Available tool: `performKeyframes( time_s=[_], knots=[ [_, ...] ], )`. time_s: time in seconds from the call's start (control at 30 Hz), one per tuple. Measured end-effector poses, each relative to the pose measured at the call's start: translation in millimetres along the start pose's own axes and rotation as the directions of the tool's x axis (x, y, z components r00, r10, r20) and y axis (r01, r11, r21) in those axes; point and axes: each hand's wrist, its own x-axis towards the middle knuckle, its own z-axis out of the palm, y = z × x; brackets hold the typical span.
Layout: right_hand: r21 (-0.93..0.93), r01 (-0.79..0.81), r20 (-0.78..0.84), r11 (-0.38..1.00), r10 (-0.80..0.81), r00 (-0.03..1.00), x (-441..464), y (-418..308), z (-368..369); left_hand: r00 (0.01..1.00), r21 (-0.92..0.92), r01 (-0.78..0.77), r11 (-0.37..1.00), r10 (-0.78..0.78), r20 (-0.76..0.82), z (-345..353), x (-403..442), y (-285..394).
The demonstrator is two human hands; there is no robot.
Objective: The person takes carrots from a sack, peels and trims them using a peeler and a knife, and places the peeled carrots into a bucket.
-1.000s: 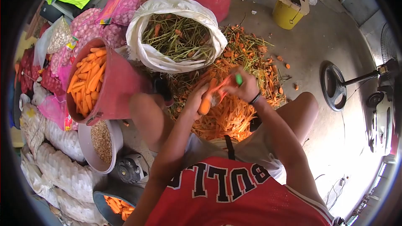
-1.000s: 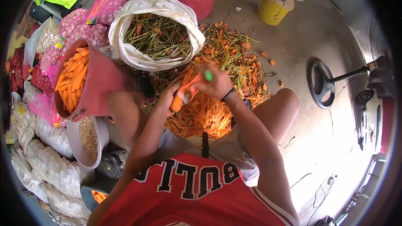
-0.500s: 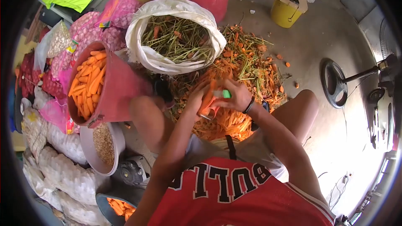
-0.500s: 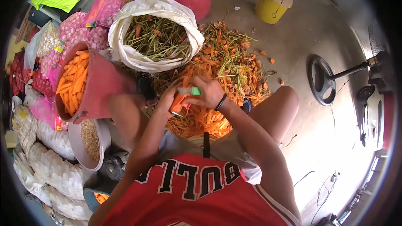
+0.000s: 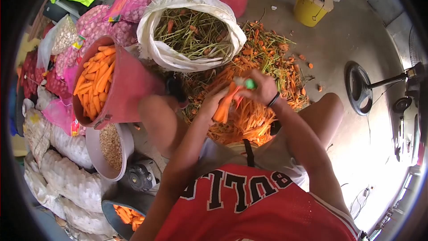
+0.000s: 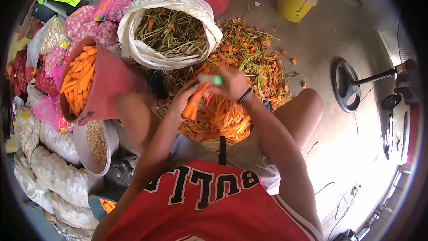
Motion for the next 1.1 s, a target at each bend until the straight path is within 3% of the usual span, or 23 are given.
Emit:
performKeyframes(
  time_s=[0.07, 0.13, 0.23, 0.33, 0.43, 0.47, 0.53, 0.63, 0.7, 0.73, 0.83, 0.87, 0.9, 0.97, 1.0, 1.07, 1.1],
  knots=[
    [-0.028, -0.141, -0.093, 0.99, 0.138, 0.986, 7.6, 17.9, -12.5, 0.999, 0.092, -0.019, 0.996, 0.016, 0.029, 1.0, 0.9, 1.4],
    [-0.068, -0.303, -0.198, 0.951, 0.285, 0.938, 15.6, 24.2, -23.7, 0.999, 0.039, -0.005, 0.999, 0.003, 0.041, 0.4, -0.8, 3.7],
    [0.142, 0.02, -0.144, 0.99, 0.001, 0.99, -0.2, -1.2, 3.1, 0.999, -0.106, -0.045, 0.993, 0.046, 0.002, -2.4, 12.2, 1.0],
    [0.002, 0.161, -0.005, 0.987, -0.161, 0.987, -7.8, -24.1, 9.1, 0.993, -0.144, -0.049, 0.988, 0.032, -0.117, 16.4, 4.3, 4.7],
    [0.018, 0.0, -0.099, 1.0, 0.002, 0.995, 4.1, 9.3, -3.1, 0.999, -0.01, -0.011, 1.0, 0.012, 0.033, -2.7, -2.5, -0.1],
    [-0.014, -0.105, -0.13, 0.994, 0.102, 0.986, 6.9, 18.8, -8.6, 0.999, 0.086, -0.046, 0.995, 0.046, 0.0, 0.2, 0.2, -0.3],
    [-0.077, -0.3, -0.199, 0.951, 0.28, 0.939, 15.1, 29.2, -20.3, 1.0, 0.027, -0.009, 1.0, 0.008, 0.008, 0.6, -0.3, 0.7],
    [0.261, -0.106, -0.164, 0.959, 0.152, 0.975, 1.8, 2.2, -2.9, 0.999, -0.125, -0.002, 0.992, -0.003, -0.04, 2.2, 8.0, 3.3],
    [0.082, 0.138, -0.099, 0.987, -0.13, 0.987, -3.8, -25.9, 2.2, 0.995, -0.194, -0.005, 0.981, -0.014, -0.096, 10.4, 9.2, 5.5],
    [0.006, 0.258, -0.055, 0.966, -0.257, 0.965, -5.4, -33.6, 5.3, 0.977, -0.126, -0.059, 0.99, 0.031, -0.212, 19.9, 7.9, 5.0],
    [0.035, 0.118, -0.066, 0.992, -0.115, 0.991, 0.3, -7.6, 4.9, 1.0, 0.033, 0.01, 0.999, -0.01, -0.007, 15.8, -11.8, 12.4],
    [0.12, -0.006, -0.092, 0.993, 0.017, 0.996, 4.9, 4.2, -0.5, 0.992, -0.02, -0.016, 1.0, 0.018, 0.122, -9.2, 4.0, -7.3],
    [0.051, -0.145, -0.134, 0.988, 0.151, 0.979, 8.9, 19.6, -4.6, 0.997, 0.051, -0.019, 0.999, 0.015, 0.072, -3.3, 1.6, -3.1],
    [-0.115, -0.21, -0.283, 0.971, 0.17, 0.944, 13.1, 29.2, -12.4, 0.999, 0.185, -0.024, 0.983, 0.03, -0.032, 12.4, -6.9, 10.1],
    [0.003, -0.195, -0.237, 0.981, 0.191, 0.953, 11.8, 24.0, -11.2, 0.999, 0.068, -0.023, 0.997, 0.02, 0.048, 4.5, -2.3, 6.7],
    [0.237, -0.174, -0.124, 0.956, 0.207, 0.97, 1.6, -0.3, -1.0, 0.998, -0.065, -0.016, 0.998, 0.019, 0.057, -12.5, 17.0, -1.8],
    [0.137, -0.009, -0.132, 0.991, 0.027, 0.991, -0.3, -13.2, 1.8, 0.998, -0.137, -0.012, 0.99, 0.02, 0.058, -16.0, 22.3, -5.0]
  ],
)
